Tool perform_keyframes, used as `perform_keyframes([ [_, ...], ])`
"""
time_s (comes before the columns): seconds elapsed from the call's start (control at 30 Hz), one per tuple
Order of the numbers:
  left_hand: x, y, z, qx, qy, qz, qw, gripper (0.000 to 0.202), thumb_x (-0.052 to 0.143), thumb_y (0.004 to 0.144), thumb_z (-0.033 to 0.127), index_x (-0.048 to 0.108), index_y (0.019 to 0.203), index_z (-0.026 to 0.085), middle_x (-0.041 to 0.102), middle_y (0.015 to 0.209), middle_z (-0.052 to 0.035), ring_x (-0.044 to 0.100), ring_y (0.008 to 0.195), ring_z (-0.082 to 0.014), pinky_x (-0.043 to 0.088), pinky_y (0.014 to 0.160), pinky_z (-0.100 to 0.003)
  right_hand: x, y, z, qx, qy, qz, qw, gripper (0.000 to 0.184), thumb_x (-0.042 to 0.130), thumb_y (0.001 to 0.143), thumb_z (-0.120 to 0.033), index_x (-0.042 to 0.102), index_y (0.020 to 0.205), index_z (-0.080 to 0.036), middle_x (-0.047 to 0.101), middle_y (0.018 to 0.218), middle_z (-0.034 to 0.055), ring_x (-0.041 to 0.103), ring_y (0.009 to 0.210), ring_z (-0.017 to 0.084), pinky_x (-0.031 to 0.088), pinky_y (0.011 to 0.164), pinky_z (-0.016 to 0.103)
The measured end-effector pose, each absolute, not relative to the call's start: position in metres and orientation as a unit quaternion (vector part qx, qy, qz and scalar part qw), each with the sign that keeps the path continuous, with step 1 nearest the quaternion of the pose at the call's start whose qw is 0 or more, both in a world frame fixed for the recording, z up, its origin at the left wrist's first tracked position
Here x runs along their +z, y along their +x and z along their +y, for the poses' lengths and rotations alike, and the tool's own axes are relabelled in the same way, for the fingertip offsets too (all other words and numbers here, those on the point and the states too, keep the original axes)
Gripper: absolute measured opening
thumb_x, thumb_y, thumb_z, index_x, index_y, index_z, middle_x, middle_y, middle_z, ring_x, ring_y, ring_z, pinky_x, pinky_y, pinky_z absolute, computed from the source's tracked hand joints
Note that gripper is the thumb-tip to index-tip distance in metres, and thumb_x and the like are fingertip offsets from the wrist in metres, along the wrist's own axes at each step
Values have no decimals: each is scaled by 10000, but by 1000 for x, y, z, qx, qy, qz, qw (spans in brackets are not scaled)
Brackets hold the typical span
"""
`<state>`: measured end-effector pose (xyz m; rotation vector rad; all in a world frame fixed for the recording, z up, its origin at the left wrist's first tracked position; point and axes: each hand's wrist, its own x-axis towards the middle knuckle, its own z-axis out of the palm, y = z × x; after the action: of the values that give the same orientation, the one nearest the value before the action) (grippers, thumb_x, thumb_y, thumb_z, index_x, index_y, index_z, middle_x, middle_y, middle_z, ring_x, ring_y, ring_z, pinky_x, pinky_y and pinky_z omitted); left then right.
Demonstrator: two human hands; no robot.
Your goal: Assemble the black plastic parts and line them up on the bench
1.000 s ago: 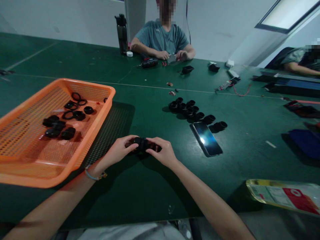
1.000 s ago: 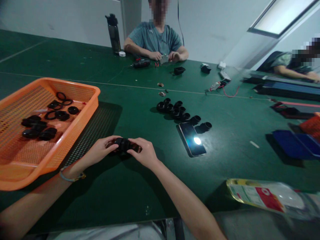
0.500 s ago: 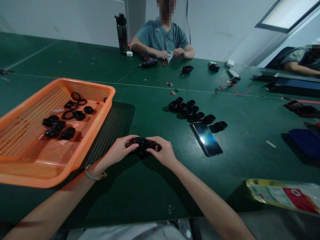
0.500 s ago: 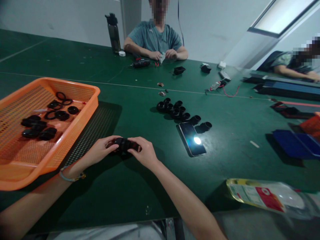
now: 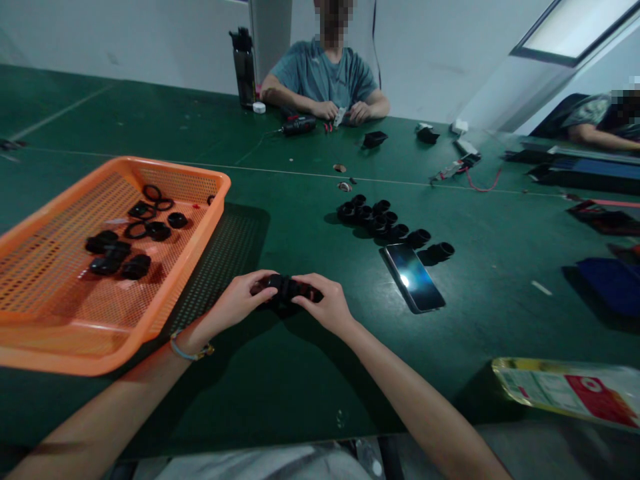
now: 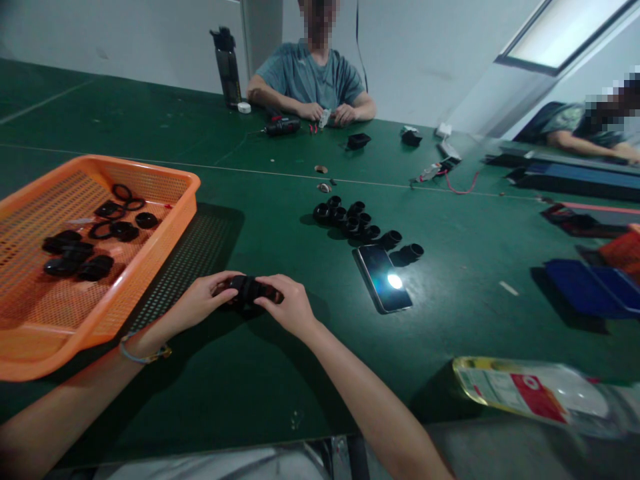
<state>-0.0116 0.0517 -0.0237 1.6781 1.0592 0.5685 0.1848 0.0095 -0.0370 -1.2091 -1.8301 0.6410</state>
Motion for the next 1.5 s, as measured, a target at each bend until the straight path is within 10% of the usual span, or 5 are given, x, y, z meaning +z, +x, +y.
perform_keyframes([
  [1.5,-24,-13,52,236,705,439,504,401,532,737,388,611,1017,113,679,898,-90,625,701,-197,509,616,-285,-37,184,9,287,-498,-706,414,286,690,692,-142,653,972,-188,709,908,55,661,778,167,541,689,295],
])
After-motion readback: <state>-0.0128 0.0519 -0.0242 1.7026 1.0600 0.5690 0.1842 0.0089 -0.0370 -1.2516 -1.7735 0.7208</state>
